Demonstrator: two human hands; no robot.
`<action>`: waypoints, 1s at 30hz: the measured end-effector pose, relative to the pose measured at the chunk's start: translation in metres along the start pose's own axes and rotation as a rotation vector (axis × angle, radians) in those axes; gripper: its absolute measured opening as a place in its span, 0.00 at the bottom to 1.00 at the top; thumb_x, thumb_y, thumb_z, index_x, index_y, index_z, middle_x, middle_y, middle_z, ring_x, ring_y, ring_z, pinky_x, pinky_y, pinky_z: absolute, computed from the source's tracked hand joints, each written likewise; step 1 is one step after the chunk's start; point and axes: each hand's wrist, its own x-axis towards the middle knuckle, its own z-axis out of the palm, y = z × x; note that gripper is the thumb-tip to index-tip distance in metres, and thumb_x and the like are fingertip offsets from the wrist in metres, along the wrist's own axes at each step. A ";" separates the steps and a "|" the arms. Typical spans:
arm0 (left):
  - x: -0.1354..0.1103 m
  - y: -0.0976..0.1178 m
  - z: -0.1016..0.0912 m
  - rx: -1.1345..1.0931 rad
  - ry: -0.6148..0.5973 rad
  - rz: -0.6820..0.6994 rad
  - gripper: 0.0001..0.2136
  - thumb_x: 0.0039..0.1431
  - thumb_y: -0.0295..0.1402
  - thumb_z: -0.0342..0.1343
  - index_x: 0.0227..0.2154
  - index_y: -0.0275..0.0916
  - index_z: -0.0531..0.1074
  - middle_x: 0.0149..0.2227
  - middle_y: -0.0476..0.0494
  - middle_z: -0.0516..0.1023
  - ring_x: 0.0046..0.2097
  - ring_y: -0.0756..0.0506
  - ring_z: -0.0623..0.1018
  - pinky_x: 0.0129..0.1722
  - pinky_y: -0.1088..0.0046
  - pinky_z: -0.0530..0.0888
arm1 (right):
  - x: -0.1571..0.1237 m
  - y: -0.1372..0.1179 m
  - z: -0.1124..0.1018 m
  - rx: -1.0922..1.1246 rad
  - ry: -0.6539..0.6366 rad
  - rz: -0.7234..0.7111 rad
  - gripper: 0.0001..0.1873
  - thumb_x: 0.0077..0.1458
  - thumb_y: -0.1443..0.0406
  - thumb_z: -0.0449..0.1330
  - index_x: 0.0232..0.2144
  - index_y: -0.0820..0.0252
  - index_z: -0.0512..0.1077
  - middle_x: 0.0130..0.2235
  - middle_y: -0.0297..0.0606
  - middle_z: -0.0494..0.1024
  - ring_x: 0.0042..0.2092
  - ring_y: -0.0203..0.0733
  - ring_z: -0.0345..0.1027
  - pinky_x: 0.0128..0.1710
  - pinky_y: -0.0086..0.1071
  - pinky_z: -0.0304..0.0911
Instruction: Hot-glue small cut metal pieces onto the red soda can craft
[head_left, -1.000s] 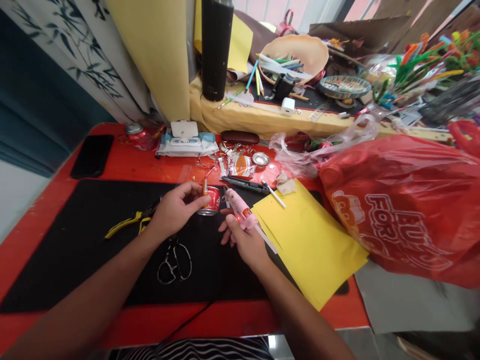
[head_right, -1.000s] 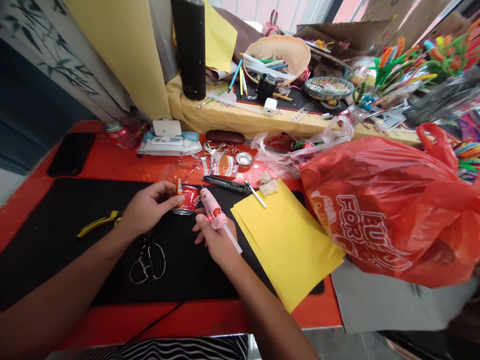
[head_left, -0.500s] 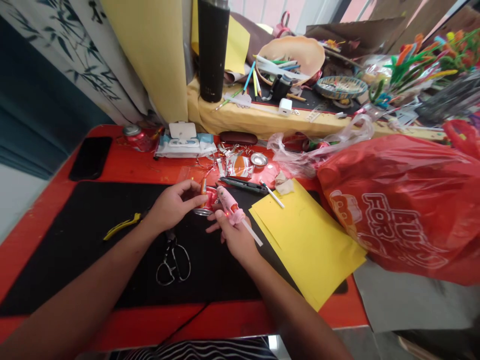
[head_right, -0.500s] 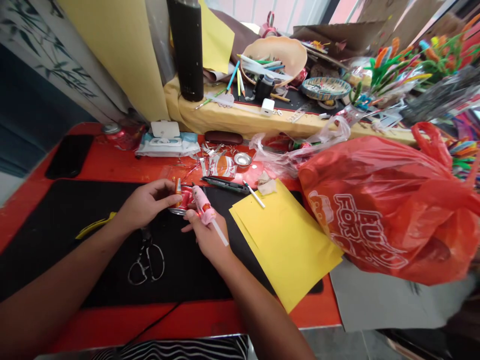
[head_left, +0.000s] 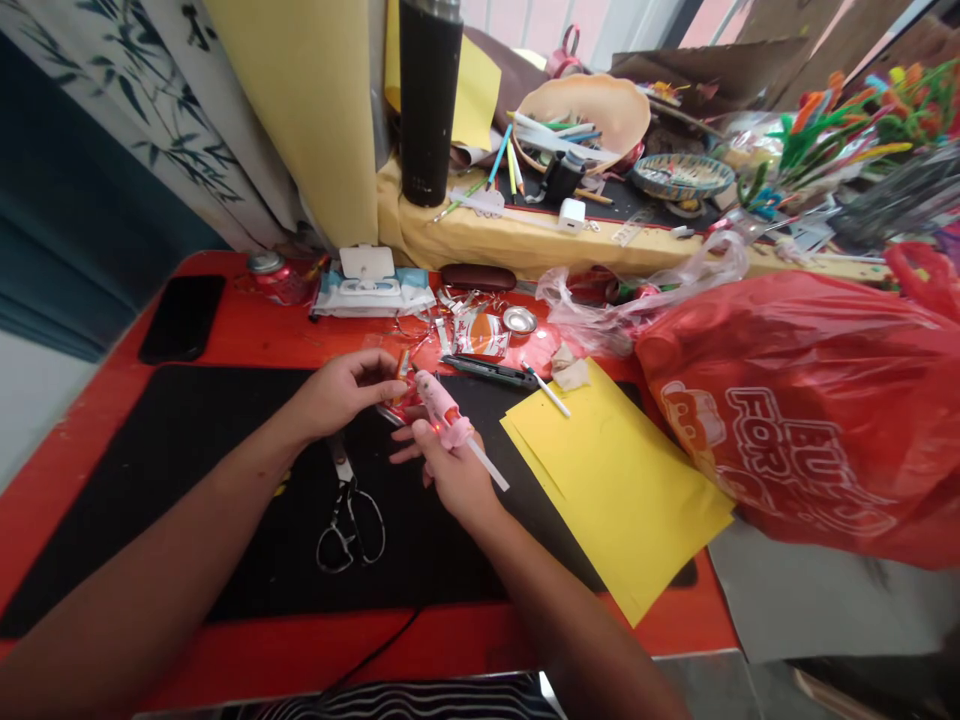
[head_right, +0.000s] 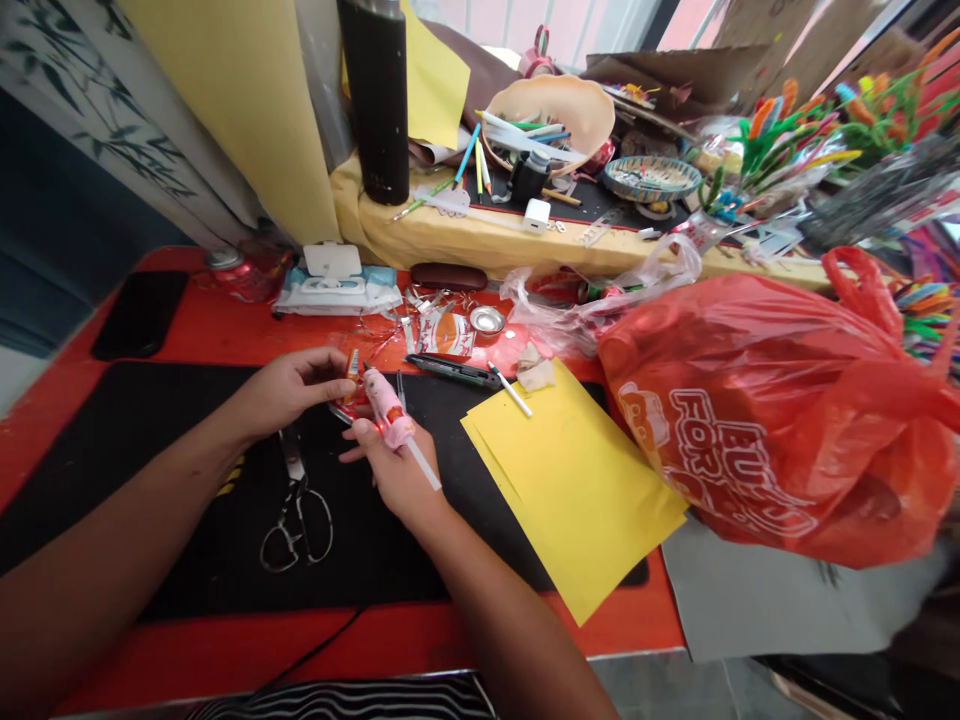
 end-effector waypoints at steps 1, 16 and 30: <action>-0.001 0.000 0.000 0.005 0.003 0.002 0.21 0.51 0.53 0.75 0.33 0.41 0.78 0.32 0.48 0.80 0.34 0.45 0.78 0.37 0.69 0.77 | 0.000 0.001 0.000 0.006 -0.005 0.004 0.35 0.65 0.39 0.67 0.58 0.58 0.77 0.46 0.47 0.88 0.37 0.48 0.88 0.19 0.24 0.59; -0.007 0.000 0.003 0.042 0.029 0.005 0.19 0.52 0.51 0.75 0.33 0.40 0.80 0.34 0.47 0.80 0.35 0.45 0.77 0.37 0.69 0.75 | -0.029 -0.008 -0.032 0.005 -0.027 -0.008 0.32 0.65 0.39 0.66 0.54 0.58 0.79 0.35 0.38 0.84 0.28 0.38 0.79 0.23 0.26 0.61; -0.008 -0.002 0.000 0.024 0.052 -0.032 0.22 0.48 0.52 0.77 0.33 0.40 0.80 0.34 0.48 0.81 0.36 0.45 0.78 0.38 0.68 0.78 | -0.041 -0.002 -0.037 -0.048 -0.064 -0.004 0.32 0.66 0.36 0.63 0.44 0.58 0.81 0.24 0.29 0.73 0.22 0.35 0.68 0.22 0.28 0.58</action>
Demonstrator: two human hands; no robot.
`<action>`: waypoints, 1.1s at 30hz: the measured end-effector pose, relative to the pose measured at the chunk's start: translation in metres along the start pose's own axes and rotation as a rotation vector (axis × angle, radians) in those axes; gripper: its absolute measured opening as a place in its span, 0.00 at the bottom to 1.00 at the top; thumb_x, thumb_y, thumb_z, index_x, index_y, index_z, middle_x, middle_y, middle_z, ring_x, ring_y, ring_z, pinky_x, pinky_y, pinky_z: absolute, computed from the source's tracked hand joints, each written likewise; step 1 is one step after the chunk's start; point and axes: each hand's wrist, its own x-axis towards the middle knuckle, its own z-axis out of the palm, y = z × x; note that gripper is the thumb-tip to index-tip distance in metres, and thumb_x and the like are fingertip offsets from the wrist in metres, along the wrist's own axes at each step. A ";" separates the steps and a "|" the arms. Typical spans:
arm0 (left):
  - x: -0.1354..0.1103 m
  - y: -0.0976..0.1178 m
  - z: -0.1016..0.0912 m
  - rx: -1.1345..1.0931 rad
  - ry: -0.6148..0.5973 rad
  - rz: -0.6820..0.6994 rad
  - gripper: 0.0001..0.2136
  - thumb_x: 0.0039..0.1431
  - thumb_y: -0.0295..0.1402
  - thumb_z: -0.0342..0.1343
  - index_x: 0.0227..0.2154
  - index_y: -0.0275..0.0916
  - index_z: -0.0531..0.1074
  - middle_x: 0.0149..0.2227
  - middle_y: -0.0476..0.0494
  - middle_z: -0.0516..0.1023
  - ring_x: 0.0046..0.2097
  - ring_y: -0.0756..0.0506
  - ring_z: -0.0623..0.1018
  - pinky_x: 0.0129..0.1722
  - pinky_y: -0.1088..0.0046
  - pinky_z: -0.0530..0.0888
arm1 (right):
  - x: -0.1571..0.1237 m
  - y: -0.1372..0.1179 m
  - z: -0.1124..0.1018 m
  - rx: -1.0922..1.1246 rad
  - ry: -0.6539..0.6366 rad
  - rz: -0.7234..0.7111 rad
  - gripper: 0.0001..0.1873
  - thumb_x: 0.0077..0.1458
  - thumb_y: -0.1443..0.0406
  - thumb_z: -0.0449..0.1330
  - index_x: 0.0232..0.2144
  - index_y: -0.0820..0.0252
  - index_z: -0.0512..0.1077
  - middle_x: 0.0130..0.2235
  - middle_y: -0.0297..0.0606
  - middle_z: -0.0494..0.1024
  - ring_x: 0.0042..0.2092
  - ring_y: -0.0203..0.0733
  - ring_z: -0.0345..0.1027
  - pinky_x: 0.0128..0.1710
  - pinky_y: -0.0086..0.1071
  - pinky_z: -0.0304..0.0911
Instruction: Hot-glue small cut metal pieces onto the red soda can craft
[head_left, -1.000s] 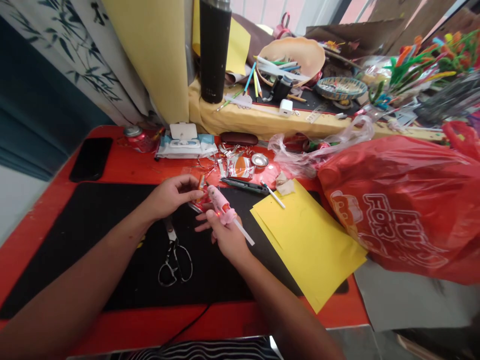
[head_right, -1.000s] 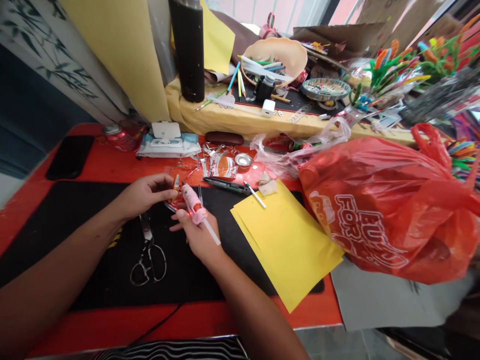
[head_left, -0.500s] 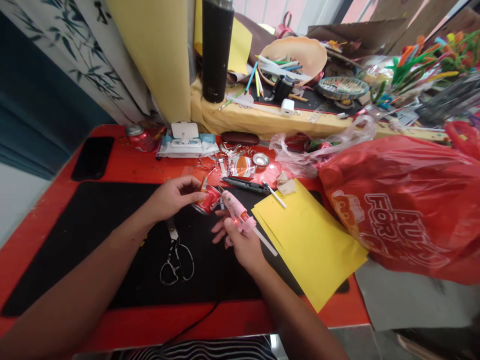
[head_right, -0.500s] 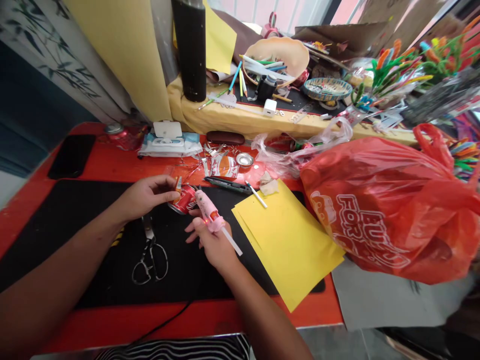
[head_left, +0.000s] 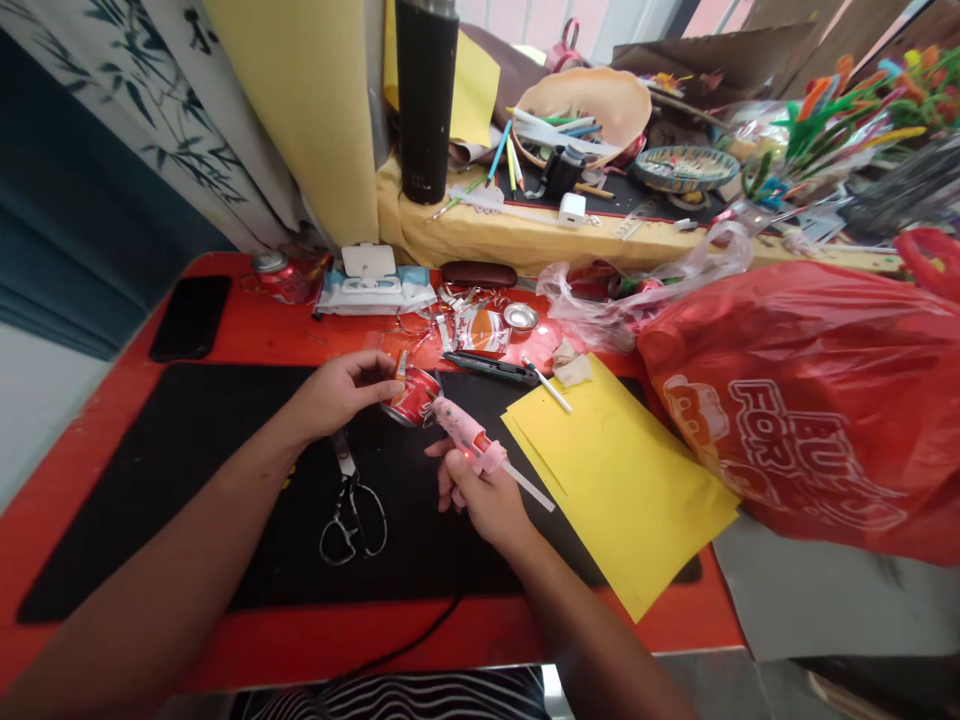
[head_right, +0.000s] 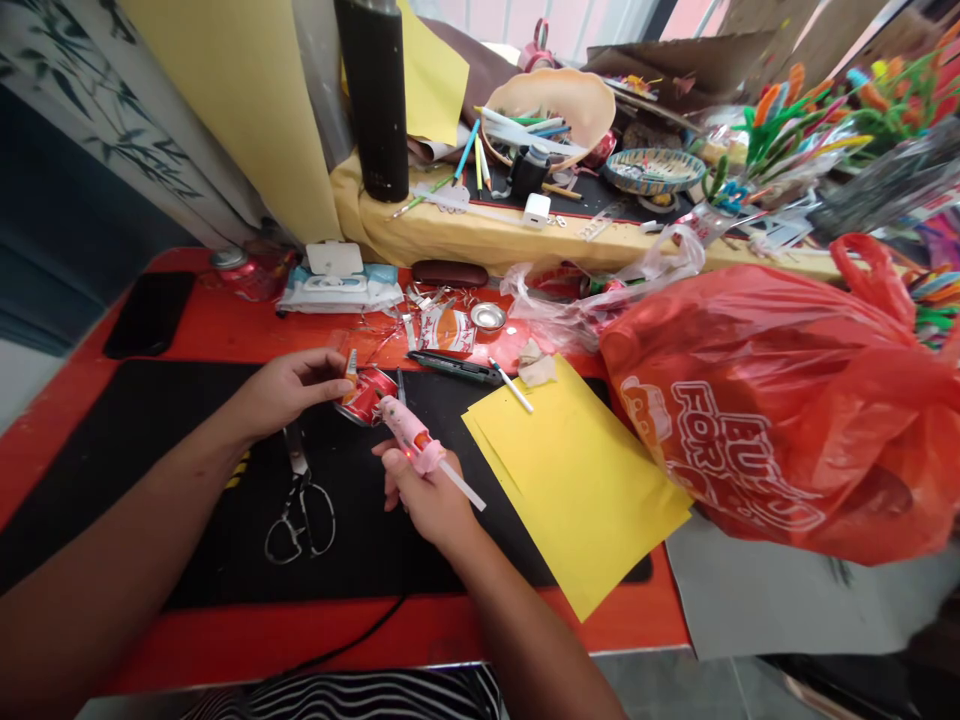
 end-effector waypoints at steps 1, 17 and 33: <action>-0.001 -0.001 0.000 -0.003 0.004 0.000 0.21 0.48 0.52 0.77 0.33 0.40 0.80 0.34 0.48 0.80 0.35 0.45 0.78 0.38 0.69 0.78 | -0.001 0.001 -0.001 0.002 0.001 -0.002 0.32 0.66 0.36 0.63 0.44 0.58 0.81 0.23 0.29 0.73 0.22 0.35 0.67 0.22 0.28 0.58; -0.007 0.013 0.005 0.058 -0.008 0.035 0.23 0.50 0.55 0.76 0.33 0.41 0.80 0.33 0.47 0.81 0.35 0.44 0.79 0.37 0.68 0.77 | 0.000 0.004 -0.001 0.062 0.028 0.000 0.33 0.65 0.35 0.64 0.47 0.58 0.81 0.26 0.30 0.74 0.21 0.34 0.67 0.20 0.28 0.58; -0.005 0.012 0.009 0.151 0.001 0.071 0.18 0.53 0.51 0.73 0.33 0.41 0.80 0.33 0.47 0.80 0.35 0.44 0.76 0.36 0.68 0.74 | -0.002 0.002 -0.002 0.075 0.011 0.003 0.37 0.64 0.32 0.63 0.47 0.59 0.81 0.24 0.28 0.73 0.20 0.34 0.67 0.18 0.26 0.55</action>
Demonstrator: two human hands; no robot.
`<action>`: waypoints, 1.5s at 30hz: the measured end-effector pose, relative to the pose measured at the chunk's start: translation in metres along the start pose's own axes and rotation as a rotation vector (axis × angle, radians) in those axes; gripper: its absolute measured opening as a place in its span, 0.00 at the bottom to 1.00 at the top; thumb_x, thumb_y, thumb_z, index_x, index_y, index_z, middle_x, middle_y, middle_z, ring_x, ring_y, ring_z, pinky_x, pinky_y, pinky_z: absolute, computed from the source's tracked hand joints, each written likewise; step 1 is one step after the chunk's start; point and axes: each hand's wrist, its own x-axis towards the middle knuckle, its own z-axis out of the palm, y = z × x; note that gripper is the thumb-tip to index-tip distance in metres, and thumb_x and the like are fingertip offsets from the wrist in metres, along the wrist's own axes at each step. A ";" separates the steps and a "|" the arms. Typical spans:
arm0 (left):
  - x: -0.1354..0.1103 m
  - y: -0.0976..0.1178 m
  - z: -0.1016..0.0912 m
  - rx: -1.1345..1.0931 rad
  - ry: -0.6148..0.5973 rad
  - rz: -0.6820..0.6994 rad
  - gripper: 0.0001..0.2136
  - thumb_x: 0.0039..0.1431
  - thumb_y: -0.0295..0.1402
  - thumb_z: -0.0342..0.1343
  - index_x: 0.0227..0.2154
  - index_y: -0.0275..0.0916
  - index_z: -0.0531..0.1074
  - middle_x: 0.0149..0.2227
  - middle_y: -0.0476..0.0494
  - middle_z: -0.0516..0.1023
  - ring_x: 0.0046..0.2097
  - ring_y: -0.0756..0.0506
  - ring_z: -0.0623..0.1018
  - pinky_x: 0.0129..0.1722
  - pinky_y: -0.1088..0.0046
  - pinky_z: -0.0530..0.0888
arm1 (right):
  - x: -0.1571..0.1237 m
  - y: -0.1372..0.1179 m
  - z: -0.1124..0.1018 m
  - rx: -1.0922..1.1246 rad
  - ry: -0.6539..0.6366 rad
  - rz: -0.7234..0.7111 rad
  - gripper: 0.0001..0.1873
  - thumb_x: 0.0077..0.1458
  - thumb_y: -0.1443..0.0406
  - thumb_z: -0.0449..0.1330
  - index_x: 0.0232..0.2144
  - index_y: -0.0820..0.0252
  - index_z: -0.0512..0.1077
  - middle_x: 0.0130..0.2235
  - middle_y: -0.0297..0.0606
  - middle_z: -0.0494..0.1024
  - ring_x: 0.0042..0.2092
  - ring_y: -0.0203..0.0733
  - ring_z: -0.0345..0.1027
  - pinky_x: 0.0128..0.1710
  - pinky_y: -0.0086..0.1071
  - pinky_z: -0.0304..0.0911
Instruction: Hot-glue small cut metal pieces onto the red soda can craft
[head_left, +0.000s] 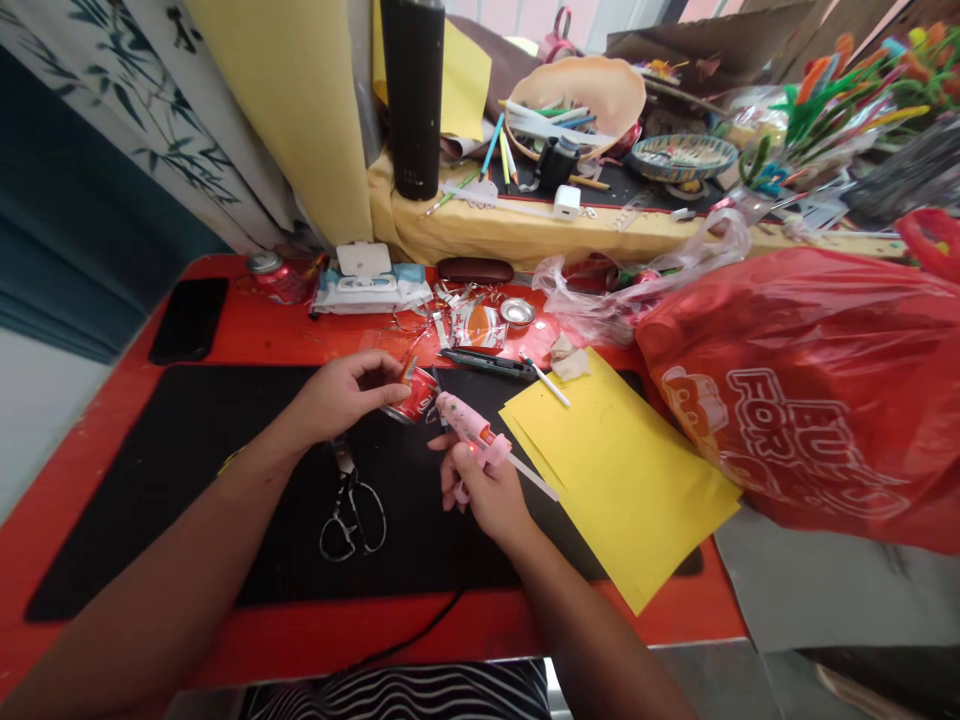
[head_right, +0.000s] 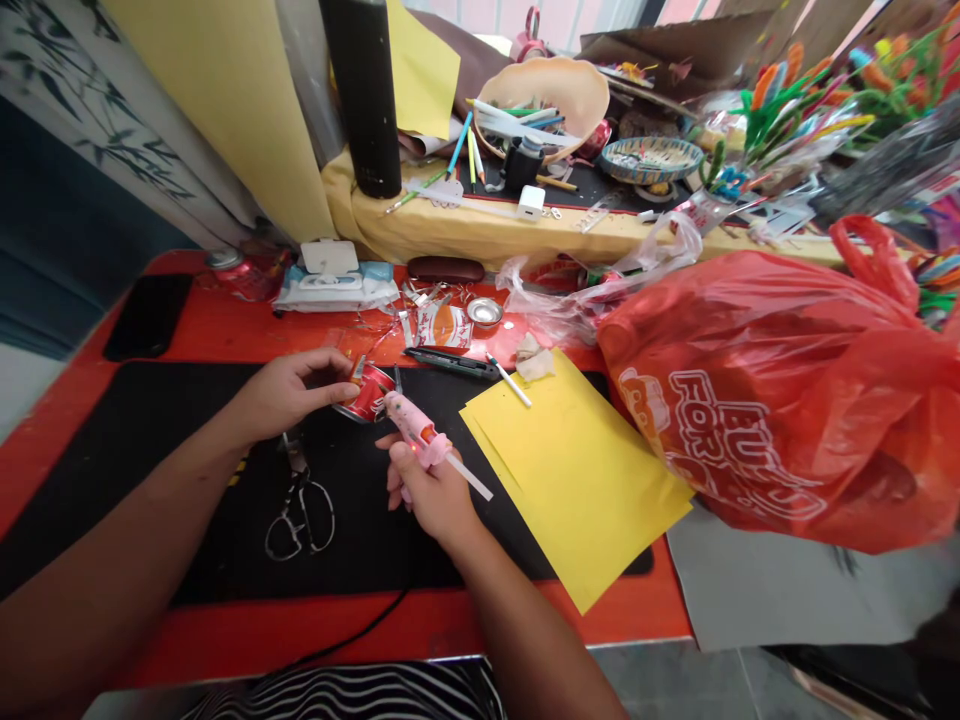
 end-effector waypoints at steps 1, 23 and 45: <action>0.000 -0.001 0.000 -0.009 0.001 -0.006 0.19 0.53 0.51 0.73 0.33 0.41 0.80 0.33 0.47 0.80 0.35 0.44 0.76 0.36 0.69 0.74 | 0.000 0.000 0.000 -0.005 -0.003 0.005 0.37 0.64 0.32 0.63 0.47 0.60 0.81 0.23 0.28 0.73 0.19 0.34 0.67 0.18 0.26 0.55; -0.001 -0.008 0.000 -0.061 -0.019 -0.005 0.19 0.56 0.51 0.74 0.35 0.40 0.79 0.33 0.49 0.81 0.35 0.45 0.77 0.37 0.70 0.73 | -0.003 -0.003 0.004 -0.062 -0.029 0.040 0.34 0.66 0.37 0.63 0.47 0.63 0.80 0.19 0.26 0.72 0.18 0.32 0.59 0.19 0.26 0.52; -0.001 -0.014 0.001 -0.046 -0.024 0.019 0.18 0.58 0.51 0.72 0.36 0.41 0.80 0.34 0.49 0.80 0.36 0.45 0.76 0.37 0.70 0.72 | -0.023 -0.029 -0.001 -0.354 0.034 0.118 0.20 0.60 0.48 0.72 0.43 0.55 0.79 0.25 0.28 0.77 0.23 0.37 0.72 0.25 0.29 0.67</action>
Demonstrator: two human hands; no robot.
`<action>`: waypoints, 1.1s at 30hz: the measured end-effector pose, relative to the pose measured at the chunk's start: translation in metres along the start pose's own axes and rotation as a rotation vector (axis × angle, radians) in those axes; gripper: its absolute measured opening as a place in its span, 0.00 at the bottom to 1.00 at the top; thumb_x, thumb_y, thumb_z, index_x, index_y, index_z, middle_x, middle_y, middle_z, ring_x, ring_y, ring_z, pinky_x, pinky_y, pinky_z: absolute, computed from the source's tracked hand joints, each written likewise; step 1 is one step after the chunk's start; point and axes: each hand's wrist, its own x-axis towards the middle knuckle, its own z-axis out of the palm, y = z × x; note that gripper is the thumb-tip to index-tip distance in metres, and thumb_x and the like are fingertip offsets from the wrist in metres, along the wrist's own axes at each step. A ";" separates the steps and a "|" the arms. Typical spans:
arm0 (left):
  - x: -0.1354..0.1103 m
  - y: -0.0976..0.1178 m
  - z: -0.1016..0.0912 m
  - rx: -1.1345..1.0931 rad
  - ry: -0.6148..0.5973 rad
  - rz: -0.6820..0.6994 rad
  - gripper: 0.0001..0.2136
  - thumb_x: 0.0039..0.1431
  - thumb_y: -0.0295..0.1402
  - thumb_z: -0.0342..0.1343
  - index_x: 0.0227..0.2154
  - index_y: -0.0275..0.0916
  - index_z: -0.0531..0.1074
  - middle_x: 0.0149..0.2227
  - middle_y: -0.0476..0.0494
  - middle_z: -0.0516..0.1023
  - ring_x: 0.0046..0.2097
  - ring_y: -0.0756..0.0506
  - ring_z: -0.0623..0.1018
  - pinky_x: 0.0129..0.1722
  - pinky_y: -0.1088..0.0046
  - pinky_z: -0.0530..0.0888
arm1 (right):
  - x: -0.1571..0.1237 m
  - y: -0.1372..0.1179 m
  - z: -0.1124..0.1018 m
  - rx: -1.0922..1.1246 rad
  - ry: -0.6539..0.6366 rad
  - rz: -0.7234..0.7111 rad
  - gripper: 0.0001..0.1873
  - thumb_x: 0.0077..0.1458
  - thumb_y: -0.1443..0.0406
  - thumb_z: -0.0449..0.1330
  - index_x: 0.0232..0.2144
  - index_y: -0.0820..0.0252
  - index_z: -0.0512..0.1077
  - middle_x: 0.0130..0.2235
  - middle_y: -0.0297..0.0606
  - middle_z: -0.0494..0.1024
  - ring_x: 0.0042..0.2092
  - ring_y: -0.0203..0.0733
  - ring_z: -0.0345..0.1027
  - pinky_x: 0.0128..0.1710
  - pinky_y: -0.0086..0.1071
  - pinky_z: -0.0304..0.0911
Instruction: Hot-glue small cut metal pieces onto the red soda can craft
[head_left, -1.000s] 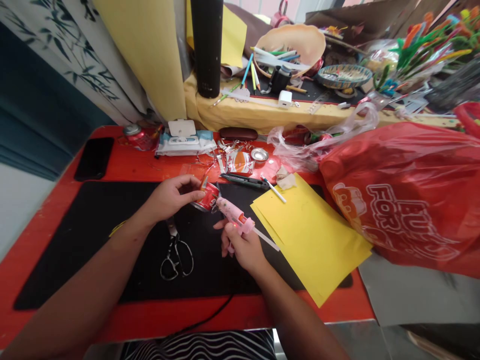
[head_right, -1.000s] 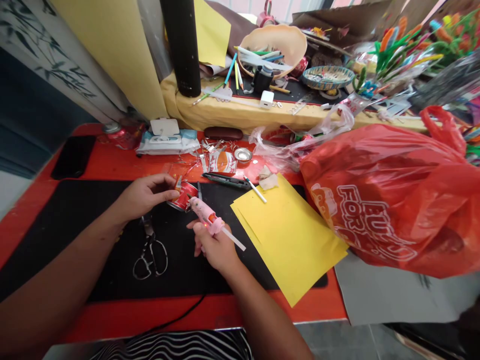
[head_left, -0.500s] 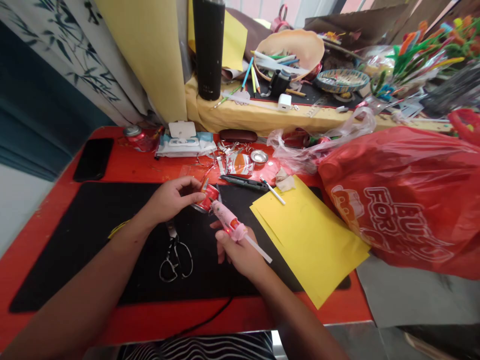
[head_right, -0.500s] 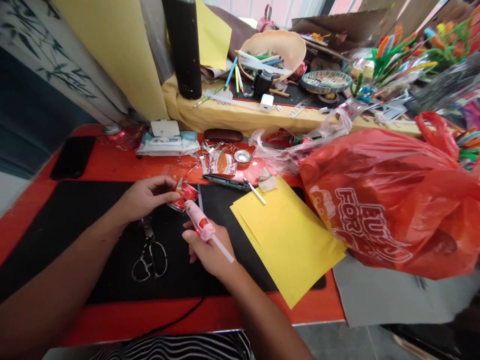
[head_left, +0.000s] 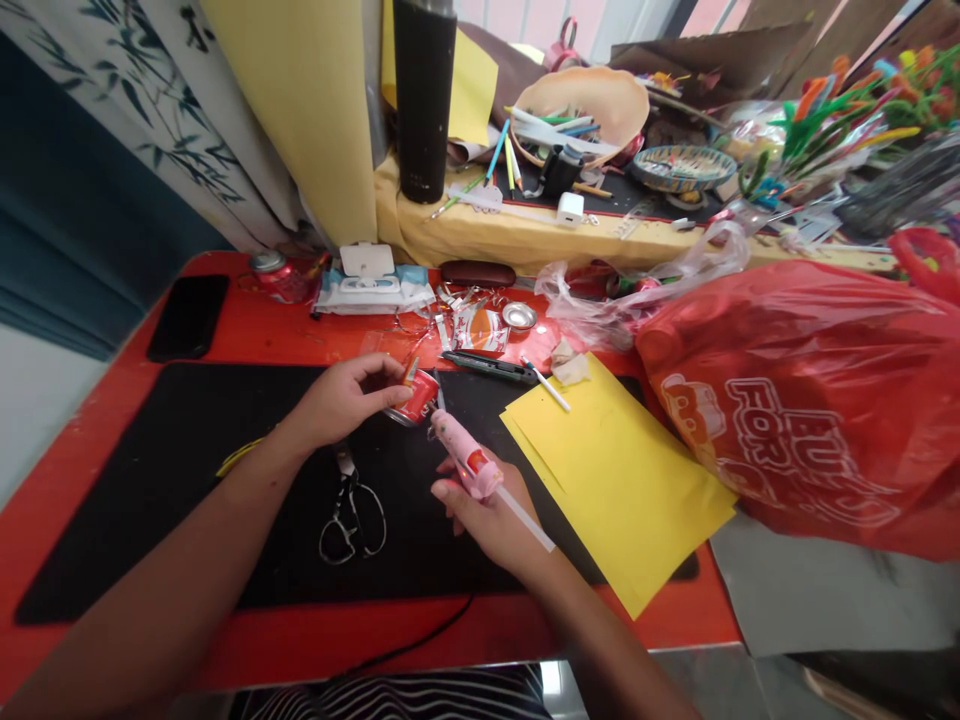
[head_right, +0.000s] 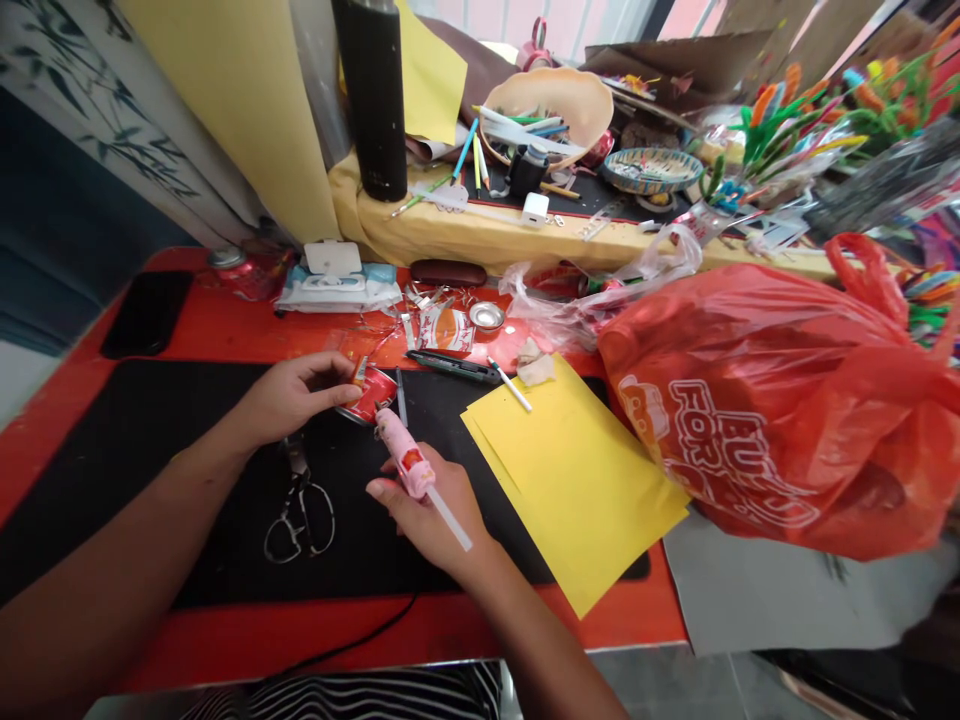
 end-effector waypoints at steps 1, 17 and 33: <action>0.000 0.000 0.000 0.006 0.003 0.003 0.18 0.58 0.51 0.72 0.36 0.41 0.80 0.34 0.49 0.80 0.35 0.45 0.76 0.37 0.70 0.72 | 0.000 -0.001 -0.001 0.000 -0.008 0.005 0.19 0.60 0.48 0.72 0.41 0.55 0.78 0.25 0.28 0.76 0.23 0.37 0.73 0.25 0.29 0.67; -0.003 0.002 0.002 -0.044 0.042 -0.012 0.20 0.55 0.52 0.74 0.36 0.40 0.80 0.34 0.47 0.82 0.37 0.44 0.78 0.38 0.70 0.75 | 0.015 0.001 0.016 0.035 0.031 -0.078 0.23 0.65 0.44 0.65 0.31 0.55 0.75 0.17 0.29 0.71 0.20 0.37 0.66 0.24 0.30 0.61; -0.001 0.000 0.003 -0.032 0.072 -0.040 0.23 0.51 0.55 0.76 0.35 0.40 0.79 0.33 0.49 0.78 0.35 0.46 0.75 0.38 0.70 0.74 | 0.012 0.018 0.018 0.039 0.009 -0.096 0.24 0.65 0.41 0.66 0.33 0.54 0.80 0.19 0.31 0.71 0.21 0.40 0.66 0.23 0.32 0.63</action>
